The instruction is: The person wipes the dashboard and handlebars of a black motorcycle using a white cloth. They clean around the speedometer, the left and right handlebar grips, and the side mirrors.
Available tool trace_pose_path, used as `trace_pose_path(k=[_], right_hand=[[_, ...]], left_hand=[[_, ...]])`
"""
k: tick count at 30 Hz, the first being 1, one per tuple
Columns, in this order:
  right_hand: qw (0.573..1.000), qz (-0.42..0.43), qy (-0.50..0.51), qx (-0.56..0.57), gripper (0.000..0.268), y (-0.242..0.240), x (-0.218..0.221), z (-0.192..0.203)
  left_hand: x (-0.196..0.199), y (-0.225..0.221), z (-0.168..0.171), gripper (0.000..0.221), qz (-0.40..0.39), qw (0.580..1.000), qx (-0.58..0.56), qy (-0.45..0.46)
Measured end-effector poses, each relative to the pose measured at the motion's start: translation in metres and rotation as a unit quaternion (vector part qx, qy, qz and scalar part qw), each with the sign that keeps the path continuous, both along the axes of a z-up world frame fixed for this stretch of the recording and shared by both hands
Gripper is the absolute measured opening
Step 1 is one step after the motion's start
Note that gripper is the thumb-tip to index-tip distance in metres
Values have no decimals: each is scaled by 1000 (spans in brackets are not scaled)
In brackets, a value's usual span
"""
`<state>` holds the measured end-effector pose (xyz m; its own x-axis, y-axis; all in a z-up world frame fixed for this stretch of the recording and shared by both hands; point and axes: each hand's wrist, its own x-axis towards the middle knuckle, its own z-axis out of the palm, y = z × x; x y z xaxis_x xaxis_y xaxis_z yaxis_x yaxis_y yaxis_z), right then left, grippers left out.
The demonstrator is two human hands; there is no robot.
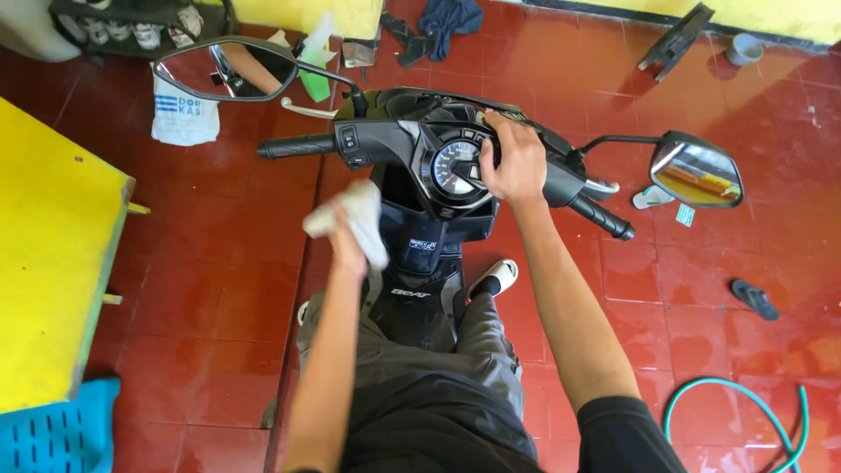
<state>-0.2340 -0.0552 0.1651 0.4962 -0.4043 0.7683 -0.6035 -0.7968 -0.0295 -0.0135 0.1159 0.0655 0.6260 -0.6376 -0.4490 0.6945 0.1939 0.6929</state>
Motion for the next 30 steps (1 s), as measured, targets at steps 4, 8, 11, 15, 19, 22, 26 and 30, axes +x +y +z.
trace_pose_path(k=[4,8,11,15,19,22,26,30], right_hand=[[1000,-22,-19,-12,35,25,5,0],[971,-30,-233,52,33,119,14,-30],[880,-116,-375,268,45,207,13,-128],[406,105,-505,754,101,243,-38,-228],[319,190,-589,718,76,241,-38,-140],[369,199,-527,739,72,240,-47,-159],[360,48,-616,699,50,239,-40,-121],[460,-9,-664,589,47,206,-43,-52]], left_hand=[[-72,65,-32,55,-24,993,81,86],[-87,85,-67,91,-226,955,185,-38],[-82,84,-54,102,-302,934,168,-89],[-93,85,25,92,-380,902,126,-160],[-106,94,18,84,-431,870,128,-202],[-102,94,21,79,-446,851,72,-268],[-85,82,55,93,-441,788,45,-427],[-62,70,71,68,-367,769,-79,-518]])
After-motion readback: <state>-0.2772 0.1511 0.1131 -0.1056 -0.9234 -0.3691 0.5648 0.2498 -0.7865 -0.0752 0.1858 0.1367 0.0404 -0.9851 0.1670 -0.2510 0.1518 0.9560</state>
